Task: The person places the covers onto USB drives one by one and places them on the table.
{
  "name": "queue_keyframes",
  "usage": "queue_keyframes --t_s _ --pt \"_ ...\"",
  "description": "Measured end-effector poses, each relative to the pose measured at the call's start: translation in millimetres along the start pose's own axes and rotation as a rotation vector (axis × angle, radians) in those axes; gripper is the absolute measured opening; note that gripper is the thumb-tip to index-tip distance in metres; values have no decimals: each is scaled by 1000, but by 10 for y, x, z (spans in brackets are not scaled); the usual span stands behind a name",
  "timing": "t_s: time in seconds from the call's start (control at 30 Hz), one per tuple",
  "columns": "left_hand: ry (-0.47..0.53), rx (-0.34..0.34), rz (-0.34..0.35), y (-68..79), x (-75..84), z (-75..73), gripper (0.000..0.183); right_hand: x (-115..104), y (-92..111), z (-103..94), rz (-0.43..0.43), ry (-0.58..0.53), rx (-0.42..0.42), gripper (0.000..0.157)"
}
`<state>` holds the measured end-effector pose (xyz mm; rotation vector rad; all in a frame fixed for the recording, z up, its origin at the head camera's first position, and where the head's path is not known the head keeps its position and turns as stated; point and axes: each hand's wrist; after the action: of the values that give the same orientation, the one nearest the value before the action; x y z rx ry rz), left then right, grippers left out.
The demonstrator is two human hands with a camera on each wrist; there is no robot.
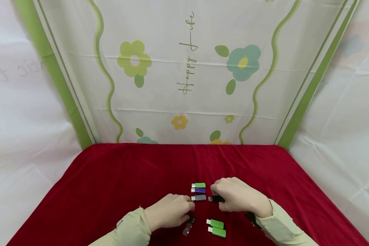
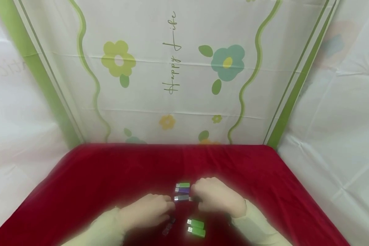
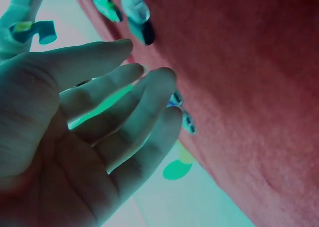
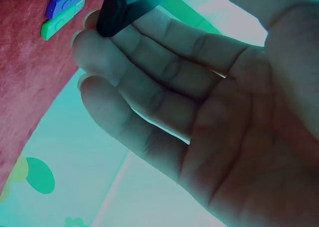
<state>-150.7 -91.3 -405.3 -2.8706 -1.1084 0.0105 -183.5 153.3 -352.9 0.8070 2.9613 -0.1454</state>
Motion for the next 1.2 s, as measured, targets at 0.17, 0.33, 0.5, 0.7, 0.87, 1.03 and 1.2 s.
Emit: queue_keyframes --t_s 0.17,0.33,0.5,0.7,0.87,1.03,1.2 --pt "-4 -13 37 -27 34 42 11 -4 10 -13 -6 1 7 29" --pt "-5 -8 57 -48 51 61 13 -6 14 -8 -6 -1 8 29" --pt "-19 -12 65 -72 69 46 13 -15 16 1 2 -7 -4 28" --pt "-45 -2 74 -92 82 51 14 -18 13 24 1 -11 -6 27" --pt "-97 27 104 -125 91 57 19 -13 9 33 -6 -2 4 28" --pt "-124 29 120 -153 105 52 19 -8 6 38 -13 13 12 27" --pt "-164 32 126 -165 125 47 18 -6 9 36 -6 -2 3 26"
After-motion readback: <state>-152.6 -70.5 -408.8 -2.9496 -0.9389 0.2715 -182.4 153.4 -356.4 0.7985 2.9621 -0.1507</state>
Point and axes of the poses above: each hand's wrist, its own y-axis away from the middle knuckle, its own z-axis out of the palm, x = y × z, and after that the axes turned 3 degrees about -z, right-handed
